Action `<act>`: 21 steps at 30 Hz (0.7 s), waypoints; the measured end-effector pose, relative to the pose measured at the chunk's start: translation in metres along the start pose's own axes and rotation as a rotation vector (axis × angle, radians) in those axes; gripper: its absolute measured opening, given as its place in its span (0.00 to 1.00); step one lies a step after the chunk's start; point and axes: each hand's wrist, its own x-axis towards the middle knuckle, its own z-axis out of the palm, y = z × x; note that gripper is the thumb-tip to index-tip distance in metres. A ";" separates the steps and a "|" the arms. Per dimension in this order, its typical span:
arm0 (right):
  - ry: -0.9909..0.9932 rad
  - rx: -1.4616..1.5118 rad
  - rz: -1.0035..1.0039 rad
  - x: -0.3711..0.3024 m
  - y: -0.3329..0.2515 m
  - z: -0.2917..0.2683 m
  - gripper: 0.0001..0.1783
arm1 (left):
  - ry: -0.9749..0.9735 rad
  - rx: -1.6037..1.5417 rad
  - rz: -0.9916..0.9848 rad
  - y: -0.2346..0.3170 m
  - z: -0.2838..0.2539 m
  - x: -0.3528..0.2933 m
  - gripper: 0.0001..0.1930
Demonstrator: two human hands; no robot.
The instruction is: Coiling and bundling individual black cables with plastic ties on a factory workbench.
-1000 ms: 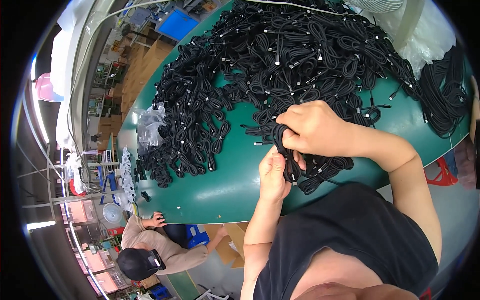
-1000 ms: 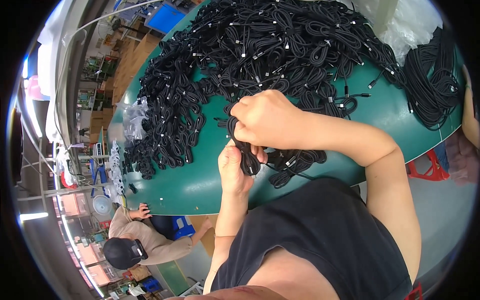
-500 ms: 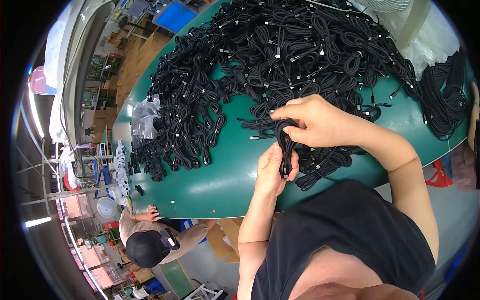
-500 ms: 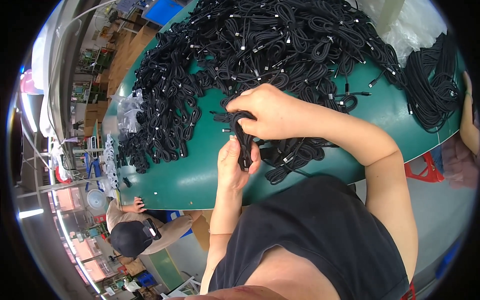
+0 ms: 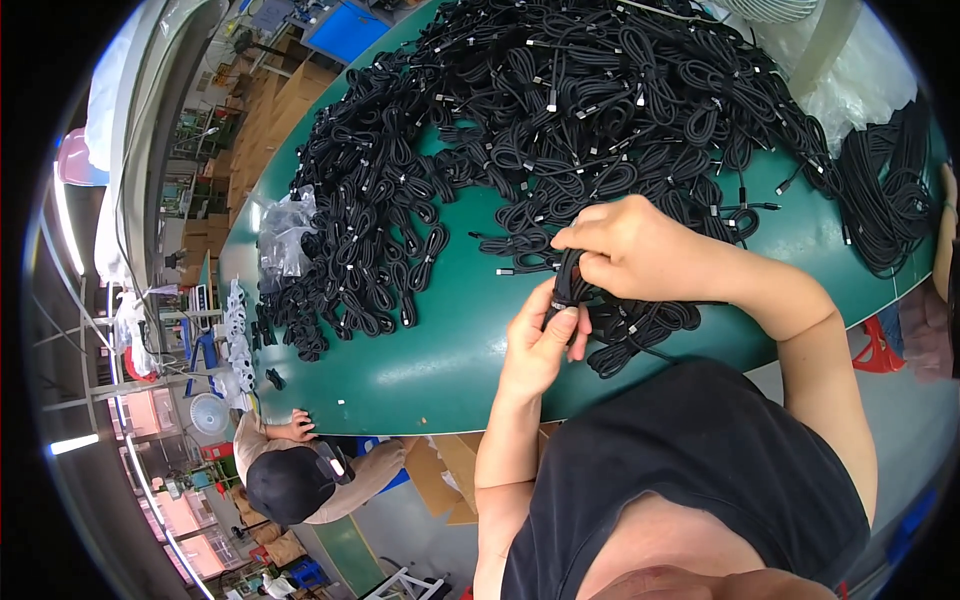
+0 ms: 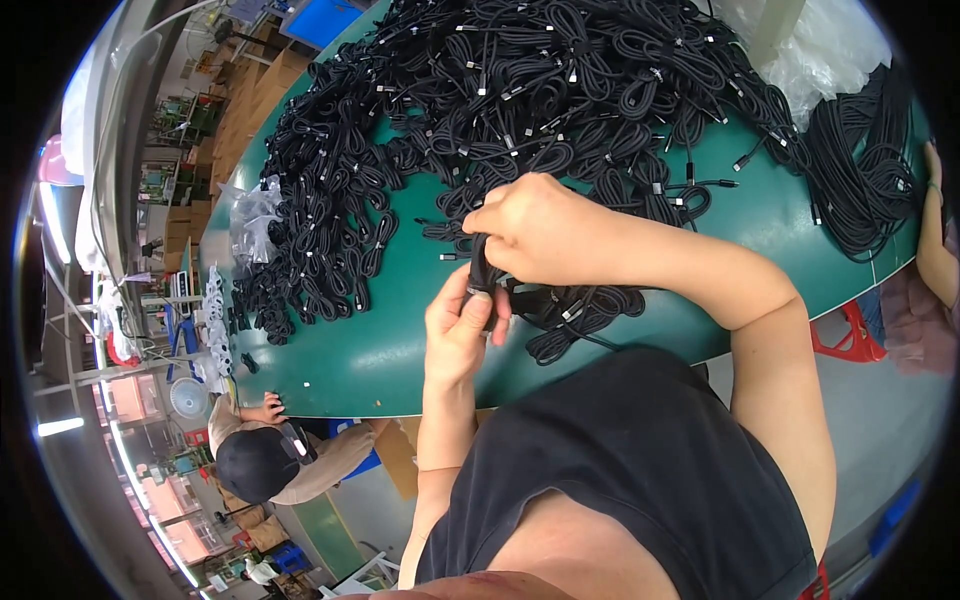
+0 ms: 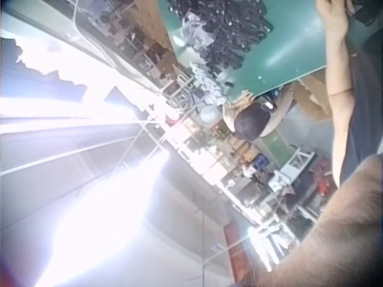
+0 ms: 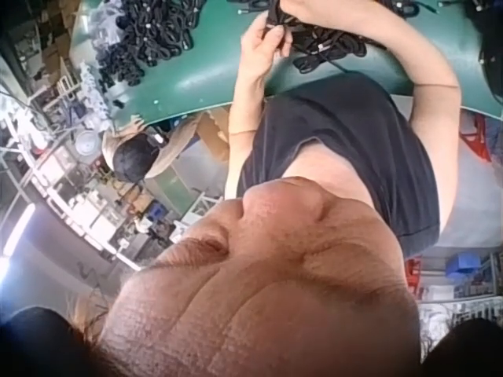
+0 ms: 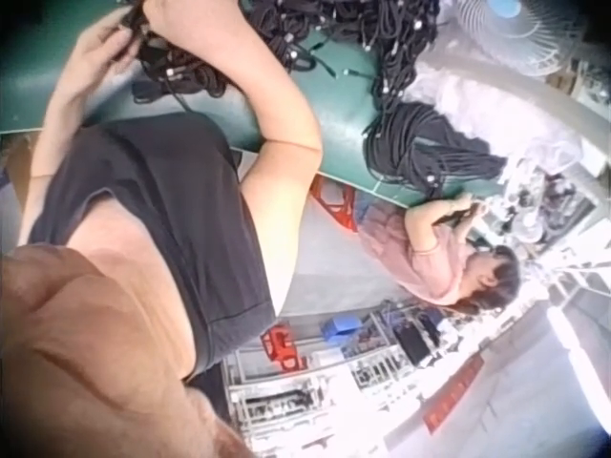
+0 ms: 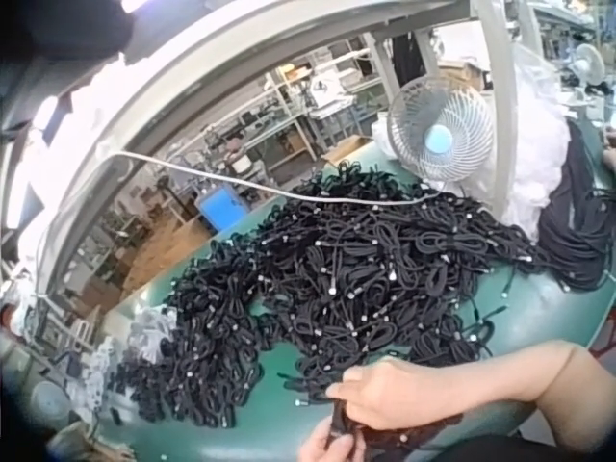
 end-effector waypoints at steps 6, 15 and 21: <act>0.224 0.043 -0.039 -0.004 -0.008 -0.001 0.19 | 0.253 -0.563 0.210 0.003 -0.016 0.010 0.26; 0.283 -0.362 -0.504 -0.025 -0.019 0.014 0.18 | 0.110 -0.639 0.243 -0.008 -0.007 0.003 0.21; 0.095 -0.134 -0.253 -0.033 -0.012 0.015 0.11 | 0.112 -0.373 0.343 -0.007 -0.001 -0.002 0.23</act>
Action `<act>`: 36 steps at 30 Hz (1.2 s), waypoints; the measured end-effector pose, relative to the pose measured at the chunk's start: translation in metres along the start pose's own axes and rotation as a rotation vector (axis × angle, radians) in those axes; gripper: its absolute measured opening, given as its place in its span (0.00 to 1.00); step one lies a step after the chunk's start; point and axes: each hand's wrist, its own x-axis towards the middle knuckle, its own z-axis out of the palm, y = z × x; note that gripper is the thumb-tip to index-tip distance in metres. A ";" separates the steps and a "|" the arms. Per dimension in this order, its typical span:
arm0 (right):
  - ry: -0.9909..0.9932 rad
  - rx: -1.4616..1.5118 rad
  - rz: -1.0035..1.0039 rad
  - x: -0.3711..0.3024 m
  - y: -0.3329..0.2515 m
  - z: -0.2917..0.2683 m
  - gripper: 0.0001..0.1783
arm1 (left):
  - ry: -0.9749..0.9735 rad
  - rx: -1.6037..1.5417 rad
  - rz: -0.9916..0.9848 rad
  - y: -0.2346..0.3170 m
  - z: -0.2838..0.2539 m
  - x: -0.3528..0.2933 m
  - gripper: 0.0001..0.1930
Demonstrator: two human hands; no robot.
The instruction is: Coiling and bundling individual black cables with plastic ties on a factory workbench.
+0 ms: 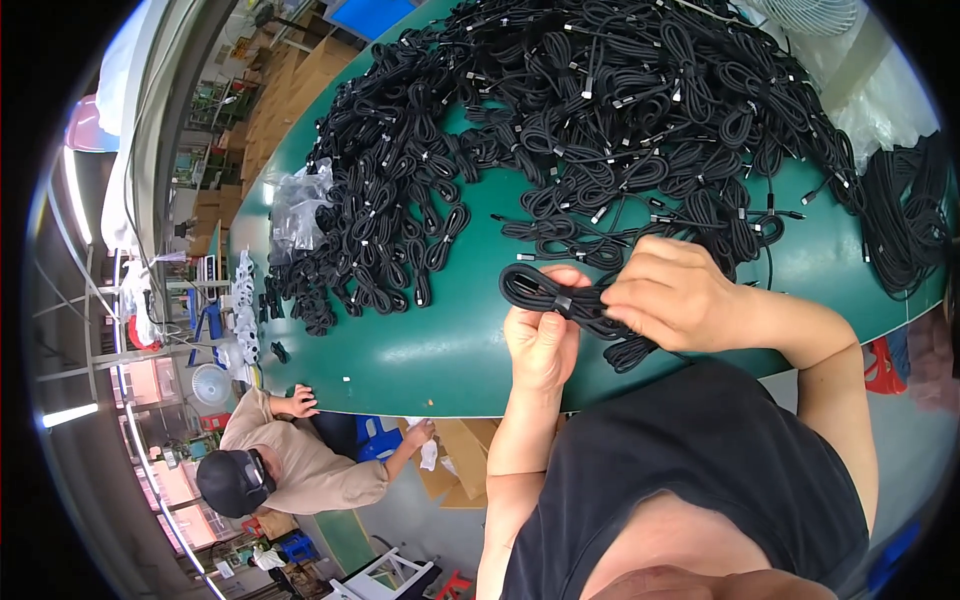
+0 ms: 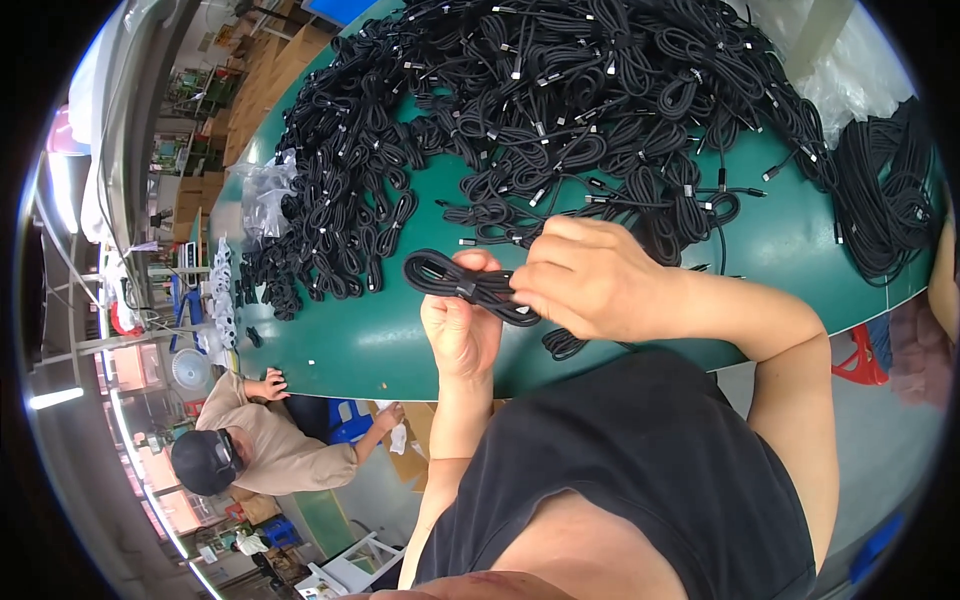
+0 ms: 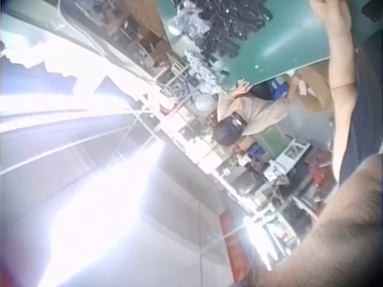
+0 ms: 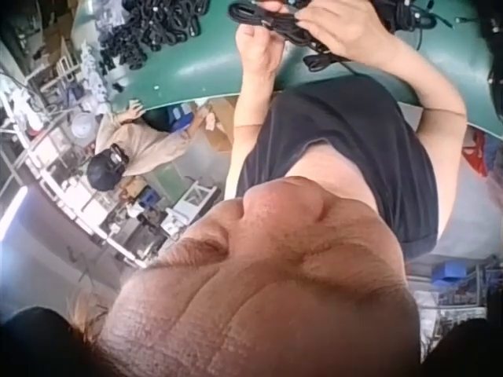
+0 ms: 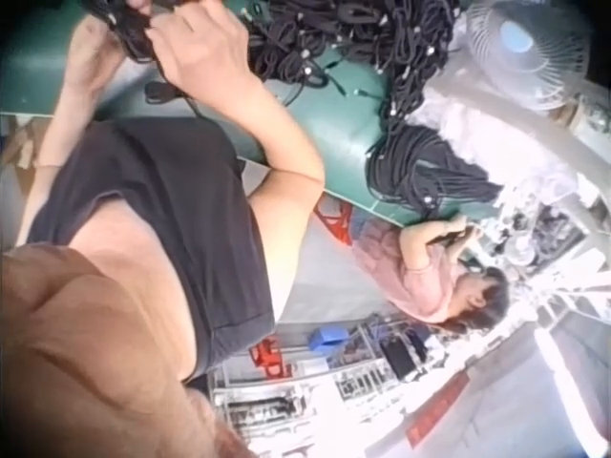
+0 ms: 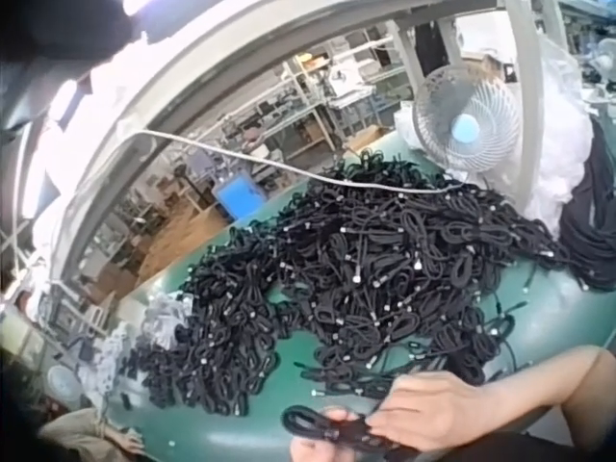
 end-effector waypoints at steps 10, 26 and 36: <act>-0.025 0.107 0.072 0.002 -0.008 0.007 0.08 | 0.085 0.185 0.200 -0.006 0.006 -0.001 0.20; -0.023 0.220 0.189 -0.003 -0.013 0.008 0.09 | 0.035 0.216 0.009 -0.018 0.010 -0.010 0.24; -0.118 0.149 0.203 -0.004 -0.010 0.006 0.08 | 0.115 0.075 0.080 -0.011 0.007 -0.004 0.21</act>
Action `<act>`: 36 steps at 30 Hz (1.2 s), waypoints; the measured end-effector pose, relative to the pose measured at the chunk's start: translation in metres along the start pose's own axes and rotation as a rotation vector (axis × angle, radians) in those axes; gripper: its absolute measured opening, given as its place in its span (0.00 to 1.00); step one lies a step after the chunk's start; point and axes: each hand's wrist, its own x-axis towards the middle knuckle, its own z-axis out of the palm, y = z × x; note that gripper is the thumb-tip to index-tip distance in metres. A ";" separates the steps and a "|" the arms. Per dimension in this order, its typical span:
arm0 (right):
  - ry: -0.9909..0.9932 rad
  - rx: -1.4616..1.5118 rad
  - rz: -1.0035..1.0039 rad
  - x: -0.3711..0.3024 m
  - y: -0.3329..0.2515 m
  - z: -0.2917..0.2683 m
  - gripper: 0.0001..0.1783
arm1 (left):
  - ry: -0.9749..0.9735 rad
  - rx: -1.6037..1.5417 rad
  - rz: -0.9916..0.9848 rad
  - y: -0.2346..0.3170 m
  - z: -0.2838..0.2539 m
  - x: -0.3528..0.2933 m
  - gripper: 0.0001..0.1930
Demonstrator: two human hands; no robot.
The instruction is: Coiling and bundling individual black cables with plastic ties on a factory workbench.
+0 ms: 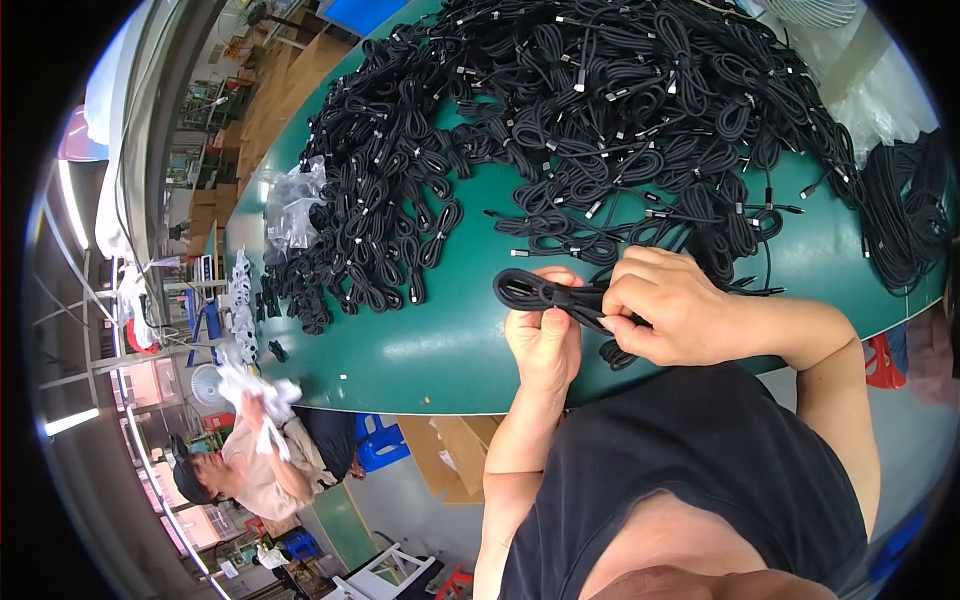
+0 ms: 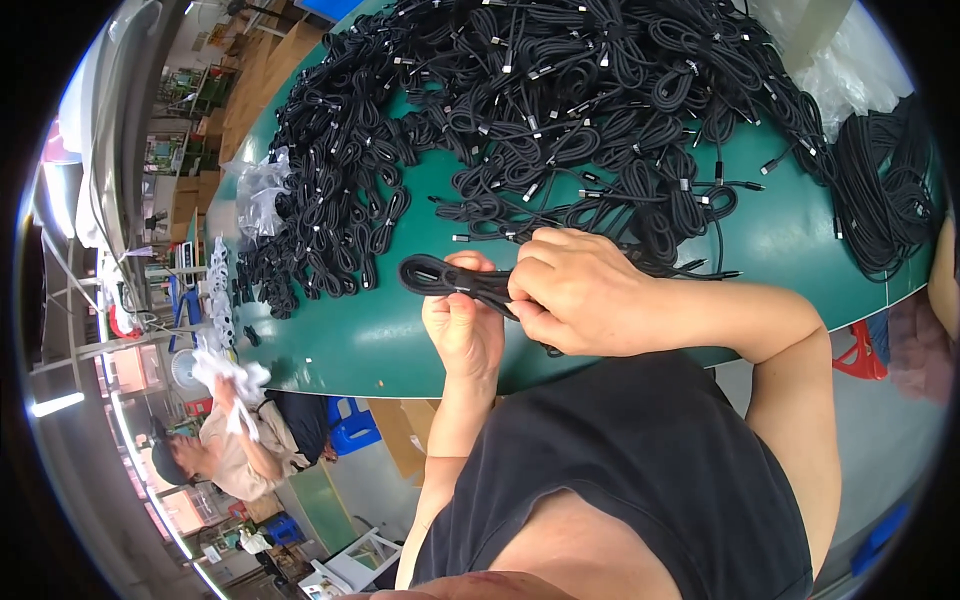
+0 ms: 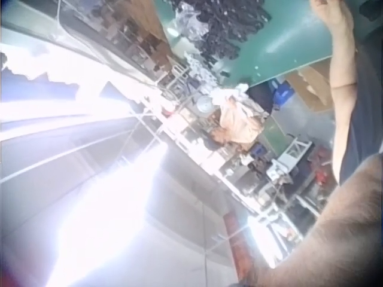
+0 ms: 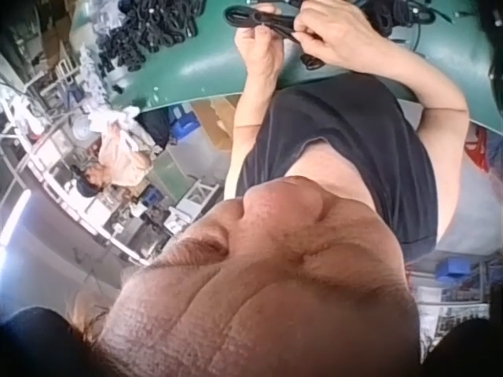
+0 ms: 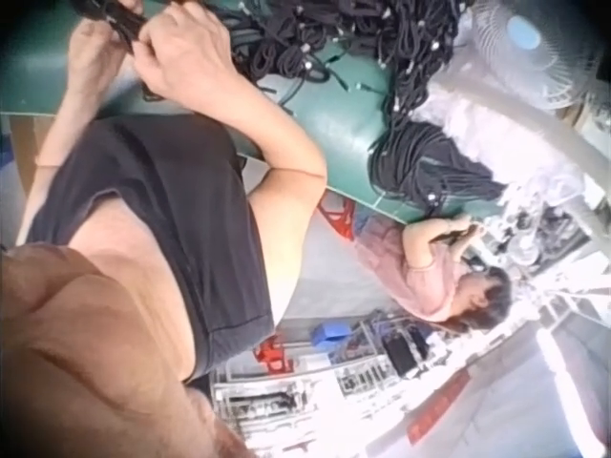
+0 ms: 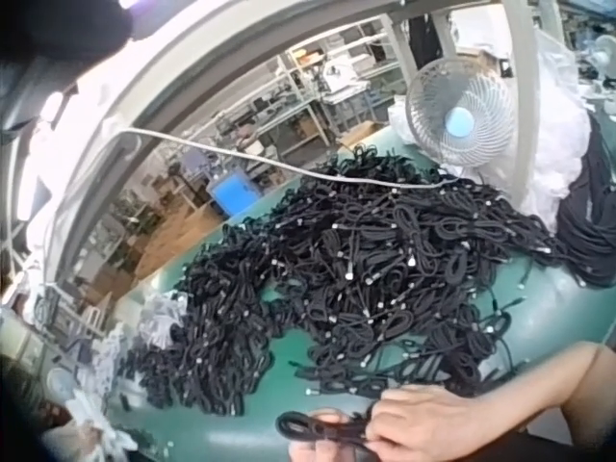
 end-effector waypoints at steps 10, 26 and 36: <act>0.072 -0.118 -0.043 0.005 0.000 -0.002 0.10 | -0.066 -0.038 -0.036 0.000 -0.006 0.000 0.19; 0.028 0.260 0.272 0.023 0.016 -0.023 0.19 | -0.330 -0.372 -0.540 -0.004 -0.010 0.003 0.30; 0.107 0.803 0.460 0.015 0.041 -0.004 0.13 | -0.253 0.027 -0.485 -0.001 -0.017 -0.005 0.26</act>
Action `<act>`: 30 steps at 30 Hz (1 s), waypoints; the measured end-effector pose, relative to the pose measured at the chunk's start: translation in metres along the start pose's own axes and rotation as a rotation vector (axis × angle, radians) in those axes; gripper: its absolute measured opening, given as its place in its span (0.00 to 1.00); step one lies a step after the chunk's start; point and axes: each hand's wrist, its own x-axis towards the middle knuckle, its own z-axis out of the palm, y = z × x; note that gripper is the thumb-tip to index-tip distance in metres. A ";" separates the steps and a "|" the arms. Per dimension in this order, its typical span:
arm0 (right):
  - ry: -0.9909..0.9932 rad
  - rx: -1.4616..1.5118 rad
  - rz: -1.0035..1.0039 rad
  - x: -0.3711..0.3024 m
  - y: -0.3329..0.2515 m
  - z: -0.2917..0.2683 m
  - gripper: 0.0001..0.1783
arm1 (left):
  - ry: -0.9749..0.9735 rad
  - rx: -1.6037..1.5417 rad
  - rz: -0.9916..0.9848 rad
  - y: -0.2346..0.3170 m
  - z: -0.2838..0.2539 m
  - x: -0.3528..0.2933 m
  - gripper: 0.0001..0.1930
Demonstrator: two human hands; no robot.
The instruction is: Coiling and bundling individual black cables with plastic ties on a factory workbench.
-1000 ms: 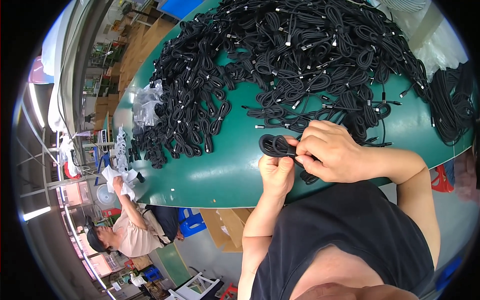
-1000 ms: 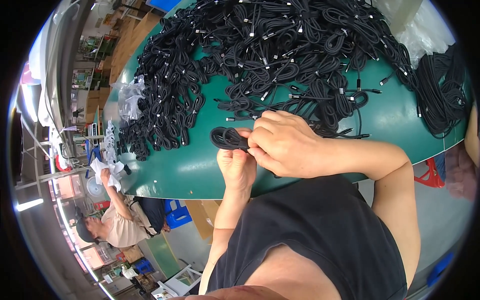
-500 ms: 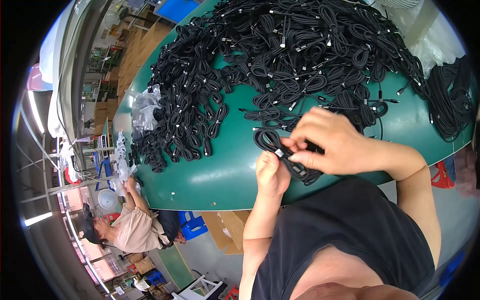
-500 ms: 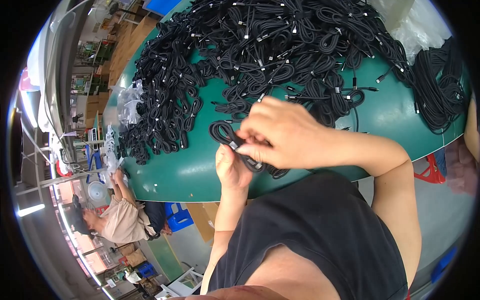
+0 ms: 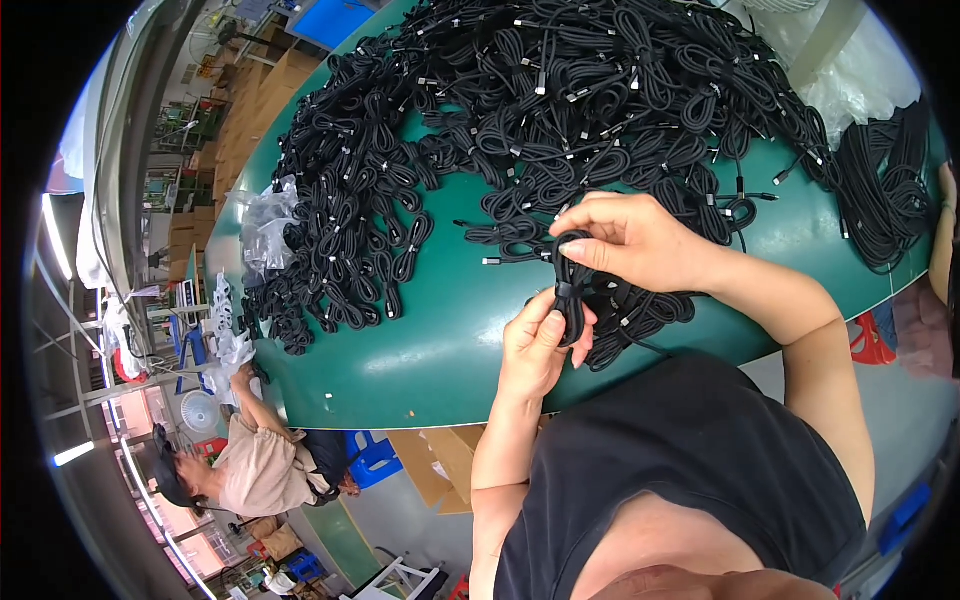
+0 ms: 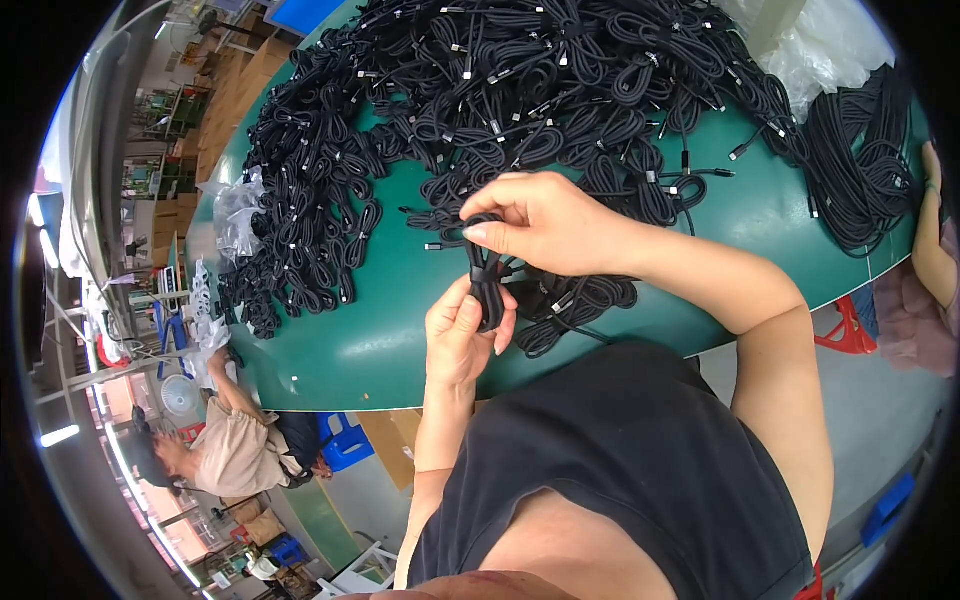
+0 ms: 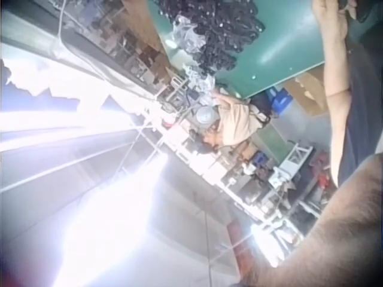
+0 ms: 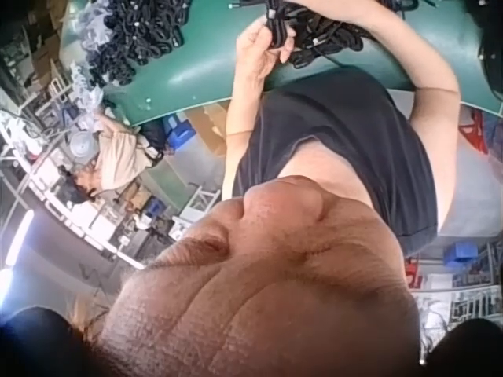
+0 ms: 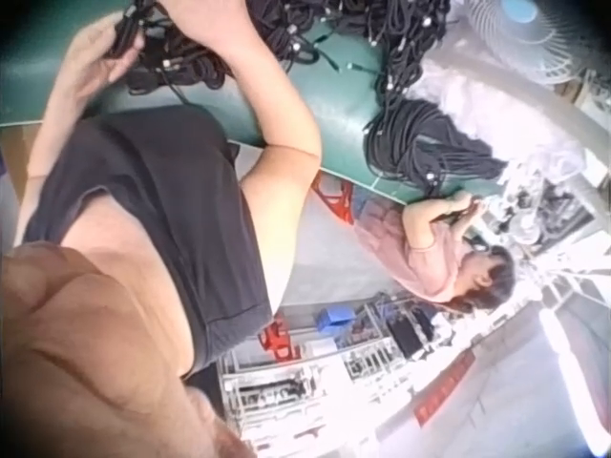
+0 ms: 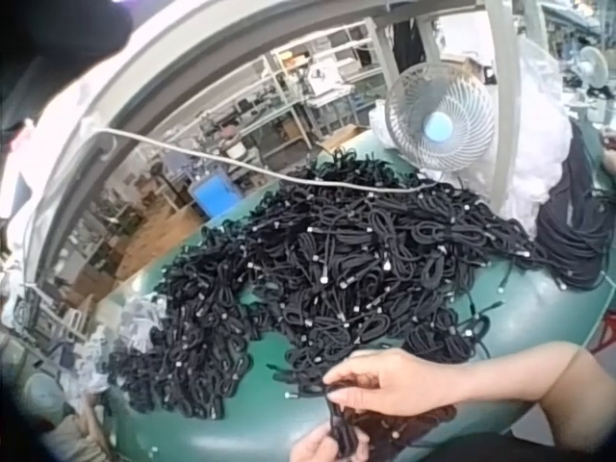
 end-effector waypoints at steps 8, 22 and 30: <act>-0.042 -0.501 0.016 -0.016 -0.004 -0.012 0.13 | 0.142 0.320 -0.201 0.013 -0.022 -0.016 0.19; -0.431 -1.424 -0.209 0.022 0.028 -0.001 0.13 | 0.427 0.050 0.042 0.007 -0.056 0.020 0.07; -0.410 -1.310 -0.347 0.026 0.022 -0.001 0.06 | 0.277 -0.090 -0.209 0.008 -0.043 0.009 0.16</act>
